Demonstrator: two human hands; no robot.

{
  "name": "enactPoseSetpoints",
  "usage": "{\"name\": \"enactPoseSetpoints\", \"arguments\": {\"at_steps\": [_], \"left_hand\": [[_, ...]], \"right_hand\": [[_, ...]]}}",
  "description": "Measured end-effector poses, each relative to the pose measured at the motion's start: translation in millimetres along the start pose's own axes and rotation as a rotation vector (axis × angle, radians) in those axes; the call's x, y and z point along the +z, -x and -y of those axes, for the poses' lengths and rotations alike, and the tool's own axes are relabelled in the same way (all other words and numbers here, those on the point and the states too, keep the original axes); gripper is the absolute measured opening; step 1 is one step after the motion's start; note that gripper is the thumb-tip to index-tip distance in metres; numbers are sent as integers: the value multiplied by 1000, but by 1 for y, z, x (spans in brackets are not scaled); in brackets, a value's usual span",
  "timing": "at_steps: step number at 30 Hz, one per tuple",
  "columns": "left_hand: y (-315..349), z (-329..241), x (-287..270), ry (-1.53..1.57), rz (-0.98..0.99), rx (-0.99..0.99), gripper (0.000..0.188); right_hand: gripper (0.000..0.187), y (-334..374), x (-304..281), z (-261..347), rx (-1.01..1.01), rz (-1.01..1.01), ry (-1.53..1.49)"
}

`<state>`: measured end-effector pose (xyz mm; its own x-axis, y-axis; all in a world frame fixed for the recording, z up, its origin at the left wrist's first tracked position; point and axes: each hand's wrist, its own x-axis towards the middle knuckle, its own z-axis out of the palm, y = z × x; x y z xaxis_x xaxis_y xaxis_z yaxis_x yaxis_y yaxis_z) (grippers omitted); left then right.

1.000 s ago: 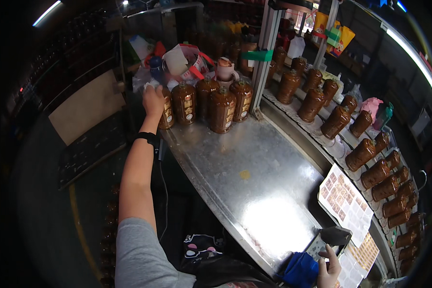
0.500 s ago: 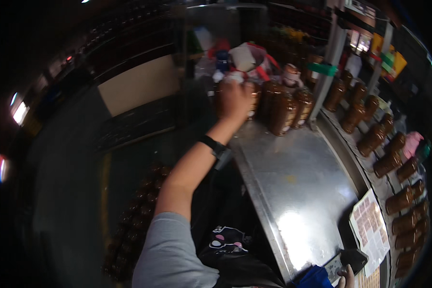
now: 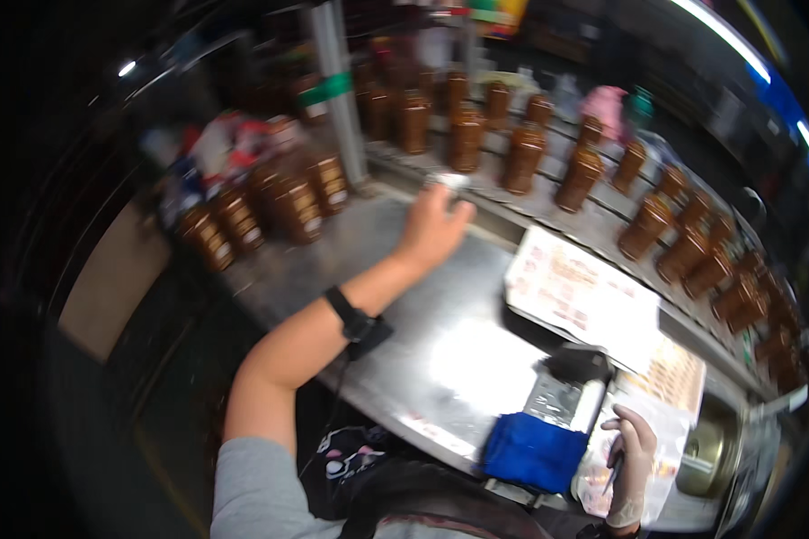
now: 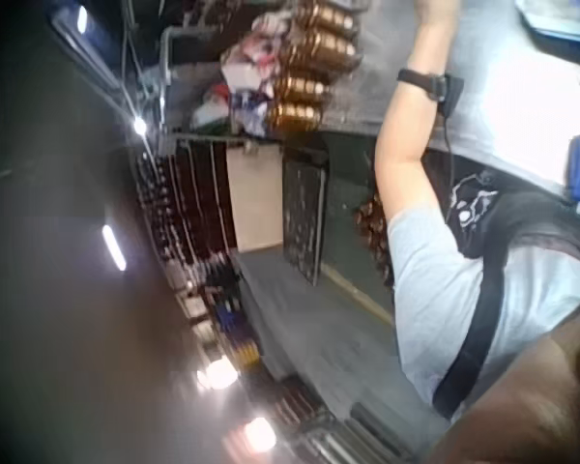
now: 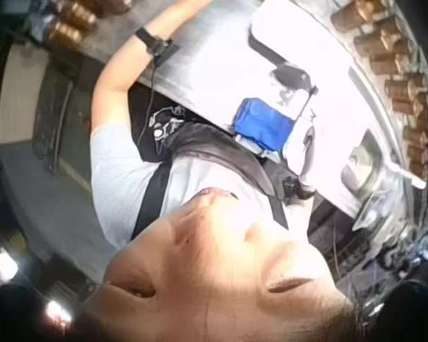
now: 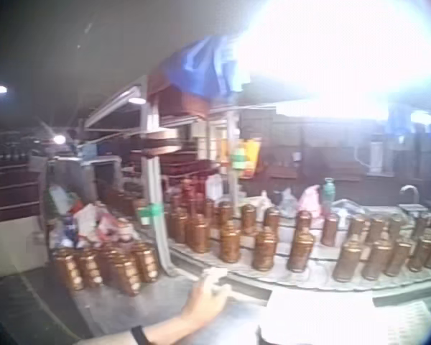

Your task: Applying labels and protective seal stickers to brown liquor bottles on a production line.

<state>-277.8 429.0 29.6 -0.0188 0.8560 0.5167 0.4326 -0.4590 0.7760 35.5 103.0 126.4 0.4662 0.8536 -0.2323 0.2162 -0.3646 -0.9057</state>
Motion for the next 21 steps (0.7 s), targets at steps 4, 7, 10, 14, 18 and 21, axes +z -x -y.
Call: {"name": "enactPoseSetpoints", "arguments": {"at_steps": [4,7,10,14,18,21], "left_hand": [[-69,5,73,162,-81,47,30],[-107,-25,137,223,49,-25,38],[-154,-25,199,66,42,24,58],[-181,-20,275,-72,106,-162,97],[-168,-14,312,117,179,-145,80],[-158,-21,312,231,128,-121,59]], "right_hand": [[29,-3,-33,-39,0,-71,-85],[29,-2,-55,-60,82,-111,-108],[29,-8,-58,-78,99,-112,-145],[29,-19,-53,-79,217,-146,-166],[29,-28,-53,-87,251,-163,-123],[29,-35,-50,-89,239,-149,-103]]}}
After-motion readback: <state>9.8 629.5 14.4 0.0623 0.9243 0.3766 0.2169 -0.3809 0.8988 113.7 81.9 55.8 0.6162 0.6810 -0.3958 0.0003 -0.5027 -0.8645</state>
